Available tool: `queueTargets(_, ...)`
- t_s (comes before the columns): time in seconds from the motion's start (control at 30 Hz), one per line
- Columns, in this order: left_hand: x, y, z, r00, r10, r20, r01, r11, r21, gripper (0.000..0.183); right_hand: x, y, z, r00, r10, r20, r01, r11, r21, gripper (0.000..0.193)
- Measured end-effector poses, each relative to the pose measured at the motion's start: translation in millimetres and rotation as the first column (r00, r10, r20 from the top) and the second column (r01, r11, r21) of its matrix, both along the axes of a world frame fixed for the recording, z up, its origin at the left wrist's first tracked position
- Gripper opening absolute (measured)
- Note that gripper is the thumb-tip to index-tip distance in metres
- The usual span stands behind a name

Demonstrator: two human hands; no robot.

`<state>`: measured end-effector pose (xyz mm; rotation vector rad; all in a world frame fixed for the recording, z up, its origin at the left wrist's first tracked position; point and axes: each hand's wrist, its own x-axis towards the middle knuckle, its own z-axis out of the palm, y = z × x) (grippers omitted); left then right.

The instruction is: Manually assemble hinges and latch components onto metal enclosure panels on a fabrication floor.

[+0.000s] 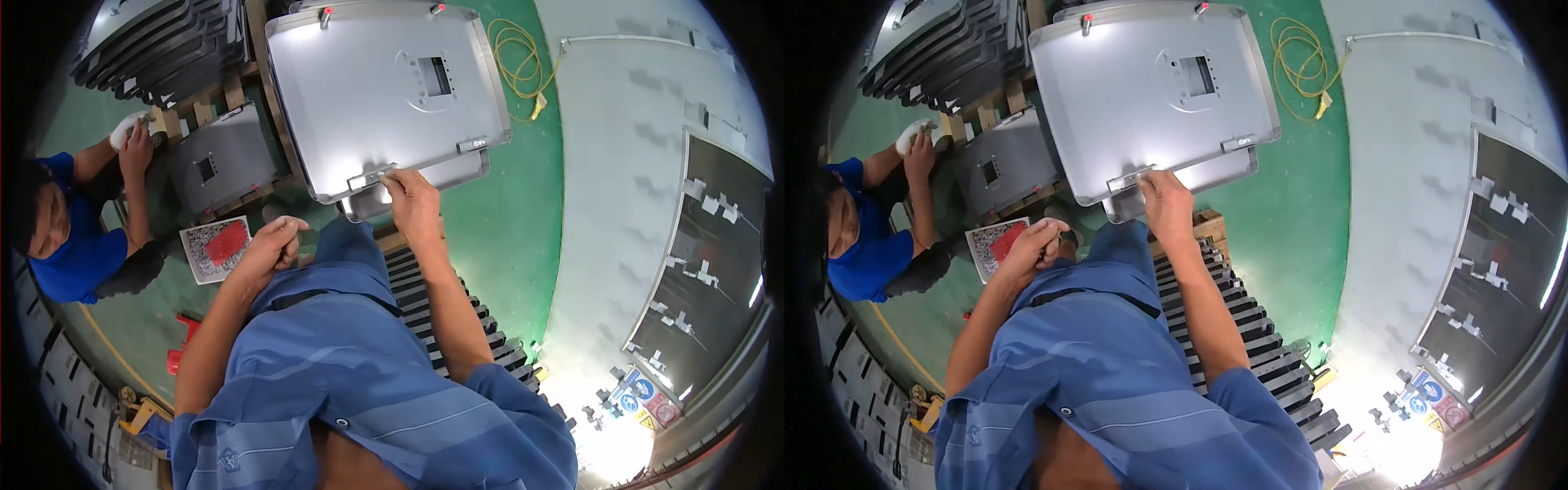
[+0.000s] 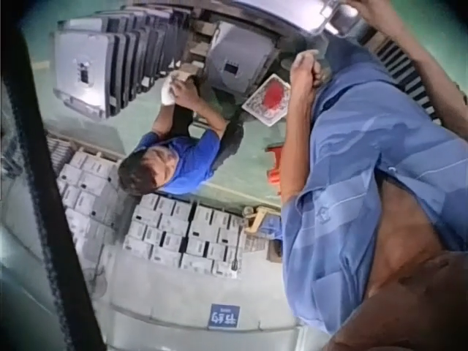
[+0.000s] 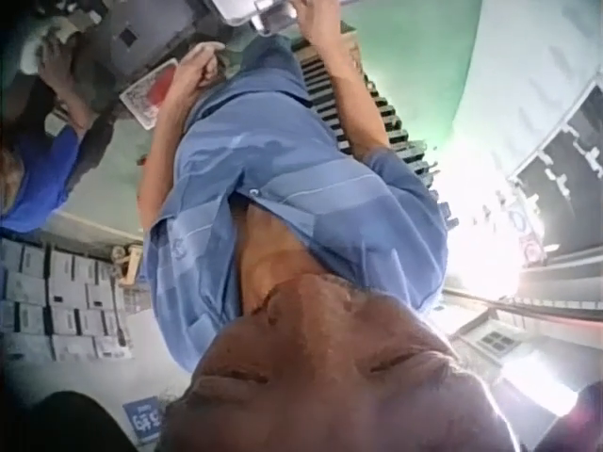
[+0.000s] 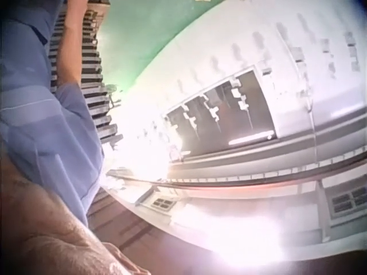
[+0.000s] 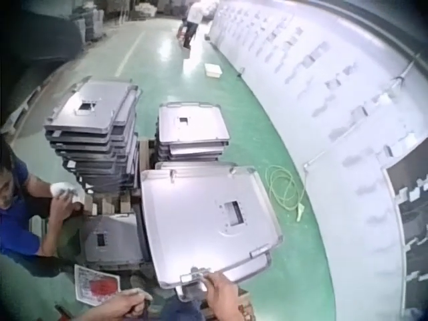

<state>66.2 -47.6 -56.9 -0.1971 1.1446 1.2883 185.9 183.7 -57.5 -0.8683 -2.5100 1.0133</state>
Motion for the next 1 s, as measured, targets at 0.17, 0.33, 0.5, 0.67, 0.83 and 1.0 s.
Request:
queueTargets(0.17, -3.7, -21.5, 3.8, 1.000, -0.015, 0.003, 0.015, 1.000, -0.024, 0.022, 2.0, -9.4, -23.0, 0.999, -0.034, 0.007, 0.032, 0.988, 0.148, 0.010)
queueTargets(0.33, -12.4, -38.5, 8.9, 0.998, -0.050, -0.049, 0.048, 0.998, -0.040, 0.022, -4.0, -17.9, -21.0, 0.999, -0.034, 0.000, 0.034, 0.989, 0.147, 0.005)
queueTargets(0.5, -17.4, -42.3, 11.5, 0.996, -0.054, -0.074, 0.053, 0.998, -0.026, 0.023, -8.5, -12.9, -20.9, 0.997, 0.020, 0.071, -0.034, 0.978, 0.204, 0.005)
queueTargets(0.67, -12.3, -44.5, 14.7, 0.992, -0.082, -0.098, 0.080, 0.996, -0.025, 0.022, -10.1, -13.1, -18.4, 0.971, 0.094, 0.221, -0.154, 0.949, 0.274, 0.008)
queueTargets(0.83, -10.5, -44.9, 16.9, 0.992, -0.094, -0.083, 0.092, 0.995, -0.023, 0.021, -8.2, -25.3, -14.6, 0.982, 0.001, 0.191, -0.071, 0.931, 0.359, 0.011)
queueTargets(1.0, -4.4, -34.1, 18.5, 0.991, -0.114, -0.065, 0.114, 0.993, -0.013, 0.020, -7.0, -24.9, -25.0, 0.981, -0.016, 0.192, -0.058, 0.925, 0.376, 0.012)
